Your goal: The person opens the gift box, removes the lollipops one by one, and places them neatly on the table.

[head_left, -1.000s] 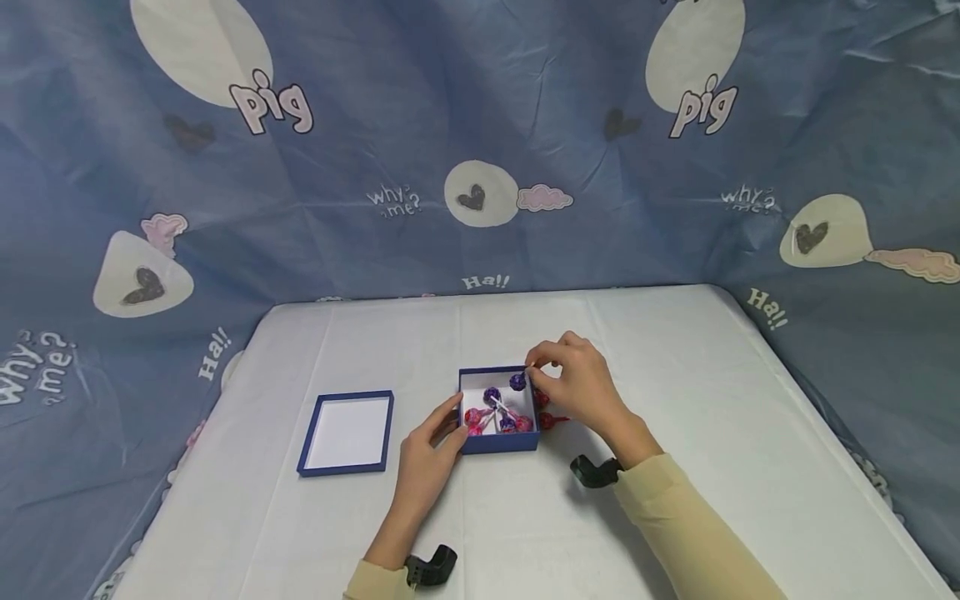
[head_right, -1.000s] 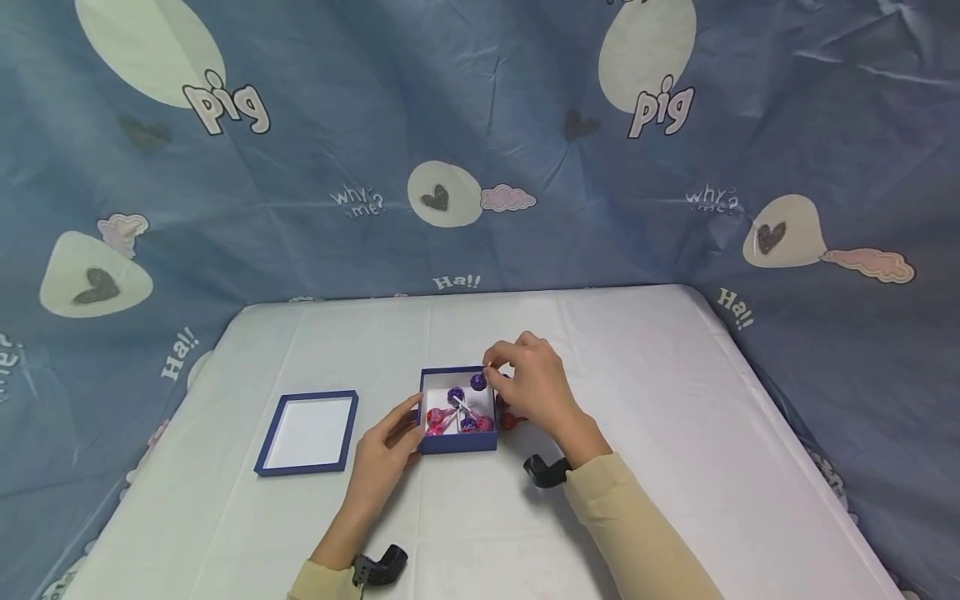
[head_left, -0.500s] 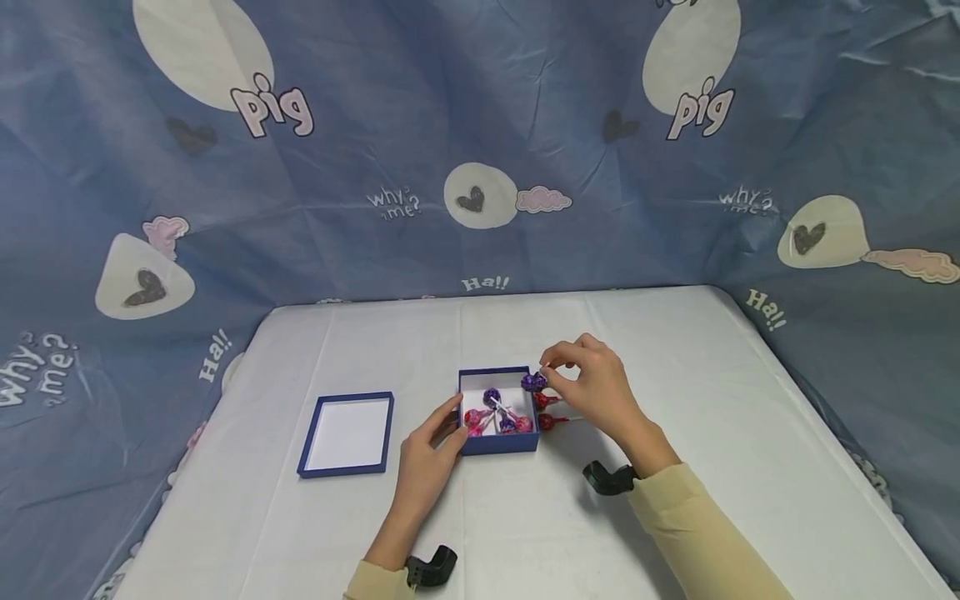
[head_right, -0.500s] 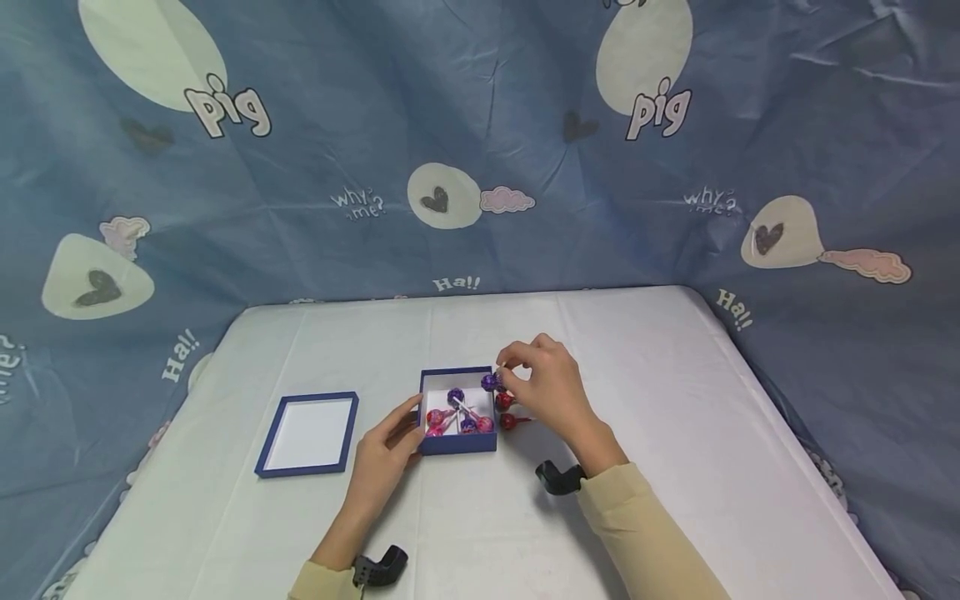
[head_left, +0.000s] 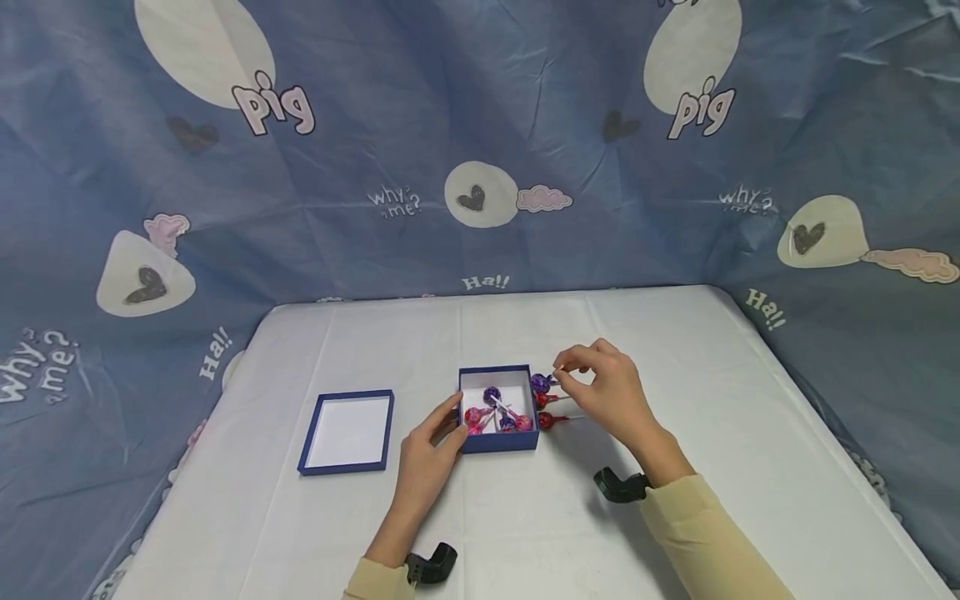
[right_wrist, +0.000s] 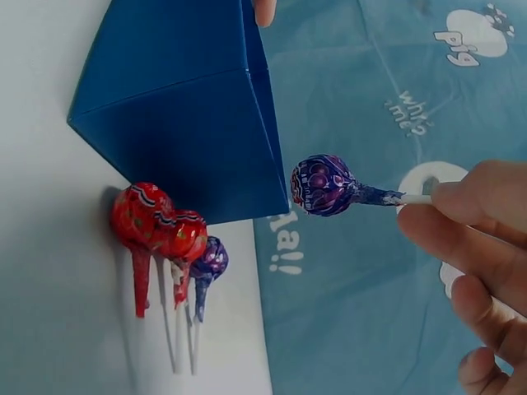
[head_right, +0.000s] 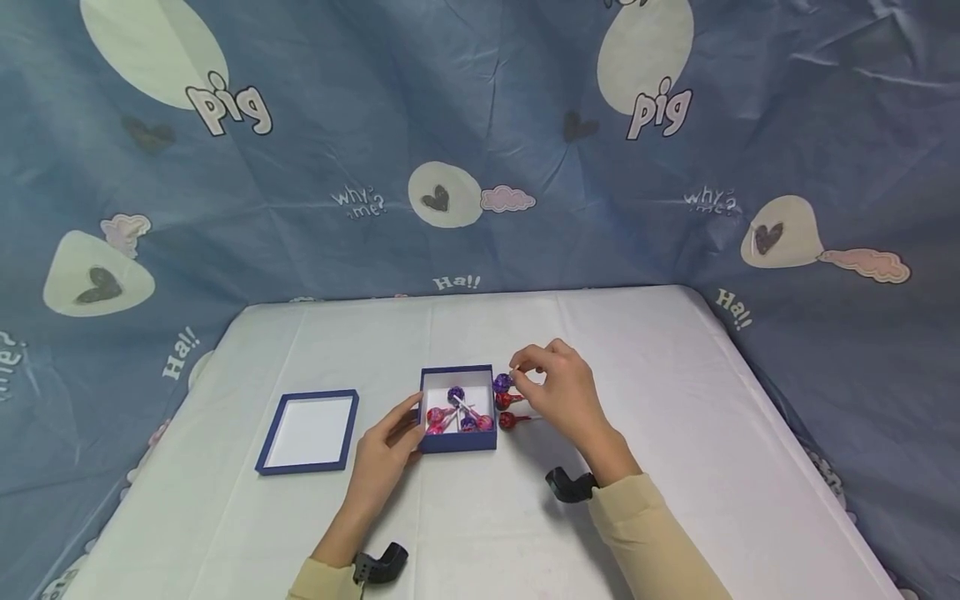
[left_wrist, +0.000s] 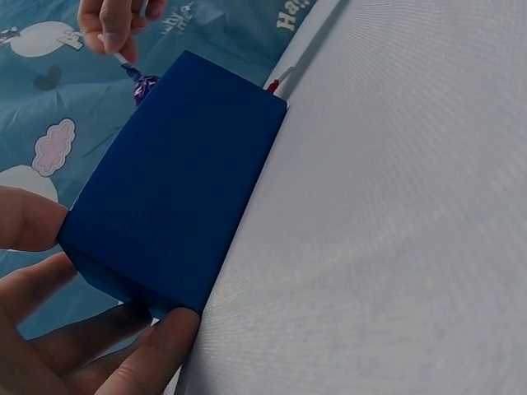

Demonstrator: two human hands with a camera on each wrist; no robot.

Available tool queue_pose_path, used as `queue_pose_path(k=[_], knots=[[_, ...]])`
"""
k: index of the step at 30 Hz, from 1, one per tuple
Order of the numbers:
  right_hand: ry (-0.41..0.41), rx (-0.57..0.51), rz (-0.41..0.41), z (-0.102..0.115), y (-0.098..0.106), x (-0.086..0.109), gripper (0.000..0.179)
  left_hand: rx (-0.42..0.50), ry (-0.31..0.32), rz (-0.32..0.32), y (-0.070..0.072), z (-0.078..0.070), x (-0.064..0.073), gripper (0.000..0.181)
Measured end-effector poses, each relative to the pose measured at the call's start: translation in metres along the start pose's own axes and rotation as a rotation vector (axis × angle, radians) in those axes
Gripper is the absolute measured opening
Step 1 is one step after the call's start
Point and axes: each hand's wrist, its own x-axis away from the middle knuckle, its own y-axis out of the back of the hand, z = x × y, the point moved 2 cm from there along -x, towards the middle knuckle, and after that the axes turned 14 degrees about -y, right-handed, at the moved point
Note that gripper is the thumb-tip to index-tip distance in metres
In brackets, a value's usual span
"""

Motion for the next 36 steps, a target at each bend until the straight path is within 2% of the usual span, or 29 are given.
queue_pose_path(k=[11, 26, 36], knots=[[-0.035, 0.016, -0.020, -0.011, 0.008, 0.012, 0.013, 0.003, -0.020, -0.002, 0.000, -0.002, 0.000, 0.047], [-0.063, 0.037, -0.028, -0.025, 0.009, 0.031, 0.016, -0.005, 0.008, 0.002, 0.000, -0.002, -0.001, 0.046], [-0.107, 0.037, 0.004, -0.033, 0.007, 0.044, 0.017, 0.005, 0.022, 0.000, 0.000, -0.002, -0.001, 0.045]])
